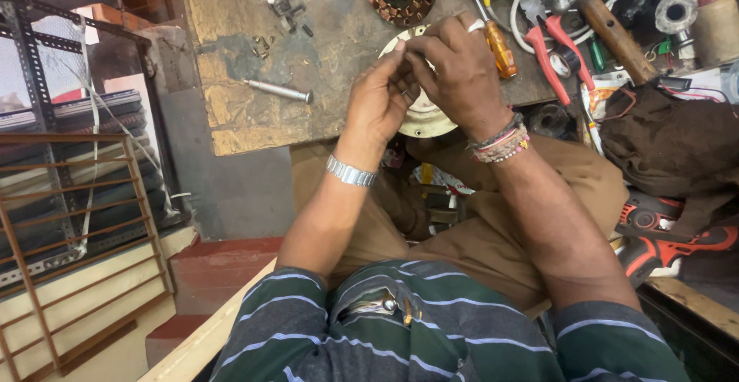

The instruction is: The person is repairing an electric motor by hand. They insert small metal pins into the holes of a circular metal housing, then use a hammer to tap them into place. They also handle a cylindrical metal component and a yellow ring, placing them on the workbench.

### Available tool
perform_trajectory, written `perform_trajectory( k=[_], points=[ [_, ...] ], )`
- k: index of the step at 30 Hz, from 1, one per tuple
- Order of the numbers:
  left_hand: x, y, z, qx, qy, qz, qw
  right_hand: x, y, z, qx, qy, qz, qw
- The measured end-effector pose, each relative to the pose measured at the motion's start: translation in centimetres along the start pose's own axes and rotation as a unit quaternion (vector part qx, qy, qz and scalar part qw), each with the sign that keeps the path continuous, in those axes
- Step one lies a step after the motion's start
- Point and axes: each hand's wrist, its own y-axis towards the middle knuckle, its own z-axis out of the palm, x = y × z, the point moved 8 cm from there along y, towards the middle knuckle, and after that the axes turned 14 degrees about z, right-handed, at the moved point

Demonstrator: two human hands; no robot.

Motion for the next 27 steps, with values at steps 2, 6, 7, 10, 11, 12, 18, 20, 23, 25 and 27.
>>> perform_trajectory(
  k=[2,6,7,10,11,12,18,20,23,25,27],
  points=[
    [-0.2,-0.1,0.0,-0.001,-0.002,0.007,1.000,0.2,0.1,-0.1,-0.011,-0.016,-0.010,1.000],
    [-0.6,0.1,0.0,0.041,-0.020,0.016,0.999,-0.4,0.0,-0.4,-0.021,-0.022,0.000,1.000],
    [-0.7,0.2,-0.1,0.048,-0.013,0.023,0.998,-0.7,0.0,-0.2,-0.002,-0.010,0.004,1.000],
    [-1.5,0.3,-1.1,0.050,0.020,0.067,0.996,-1.3,0.1,0.7,0.054,0.025,0.014,0.998],
    [-2.0,0.7,-1.7,0.042,0.039,0.092,0.994,-1.4,-0.1,1.0,0.070,0.031,0.019,0.997],
    [-2.5,1.2,-2.1,0.036,0.056,0.114,0.991,-1.5,-0.2,1.1,0.085,0.034,0.024,0.996],
    [-18.2,2.4,-7.8,-0.078,0.610,0.459,0.641,-2.5,-0.6,0.6,0.073,-0.017,0.038,0.996],
    [-20.6,2.9,-9.4,-0.103,0.708,0.454,0.532,-3.0,-0.4,0.2,0.068,-0.020,0.038,0.997],
    [-21.5,3.9,-11.0,-0.102,0.793,0.421,0.428,-3.2,-0.5,0.0,0.060,-0.026,0.033,0.997],
    [-21.7,4.5,-12.0,-0.113,0.803,0.389,0.438,-3.1,-0.3,-0.1,0.055,-0.031,0.031,0.998],
    [-21.9,4.4,-11.6,-0.114,0.810,0.404,0.411,-3.2,-0.1,0.0,0.054,-0.034,0.036,0.997]
  ],
)
